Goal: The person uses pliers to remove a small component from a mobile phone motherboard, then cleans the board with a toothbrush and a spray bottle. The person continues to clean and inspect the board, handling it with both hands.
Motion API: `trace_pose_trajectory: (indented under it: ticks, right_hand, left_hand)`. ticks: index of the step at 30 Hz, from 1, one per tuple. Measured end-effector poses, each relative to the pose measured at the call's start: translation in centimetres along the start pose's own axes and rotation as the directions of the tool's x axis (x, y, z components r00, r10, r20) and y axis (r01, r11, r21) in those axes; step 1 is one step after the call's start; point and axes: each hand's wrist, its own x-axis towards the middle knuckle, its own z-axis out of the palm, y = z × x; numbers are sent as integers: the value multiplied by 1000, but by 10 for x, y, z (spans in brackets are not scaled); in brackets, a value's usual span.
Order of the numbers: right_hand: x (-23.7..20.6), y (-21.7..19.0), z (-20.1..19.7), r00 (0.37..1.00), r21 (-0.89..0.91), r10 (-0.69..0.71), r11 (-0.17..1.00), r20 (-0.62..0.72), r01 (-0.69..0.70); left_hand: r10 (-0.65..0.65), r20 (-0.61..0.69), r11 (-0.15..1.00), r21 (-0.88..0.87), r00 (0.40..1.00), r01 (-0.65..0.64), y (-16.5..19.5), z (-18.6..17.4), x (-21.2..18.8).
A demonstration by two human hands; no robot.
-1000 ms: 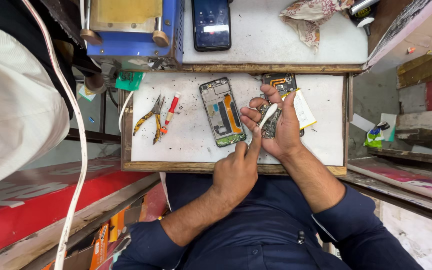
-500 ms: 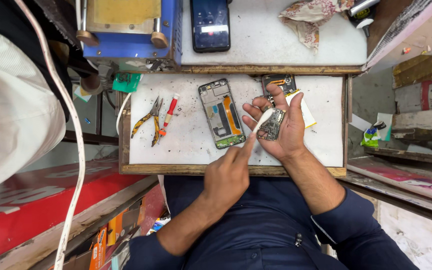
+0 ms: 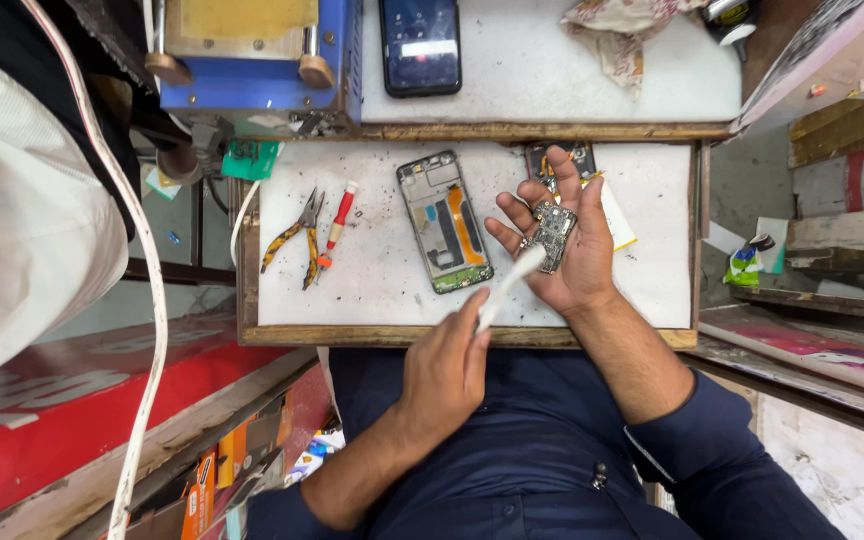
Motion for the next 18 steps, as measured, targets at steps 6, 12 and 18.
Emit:
trace_pose_trajectory:
  ticks: [6,12,18]
  right_hand:
    - [-2,0,10,999,-41,5,999,46,-3]
    - [-4,2,19,974,-124,74,991,216,-47]
    - [-9,2,18,940,-160,221,970,260,-184]
  left_hand:
    - [-424,26,850,-333,905,408,-8,39,47]
    - [-256,-205,841,-529,944,113,-28,42,68]
    - [-545,-23,434,-863,838,259,-41,6,71]
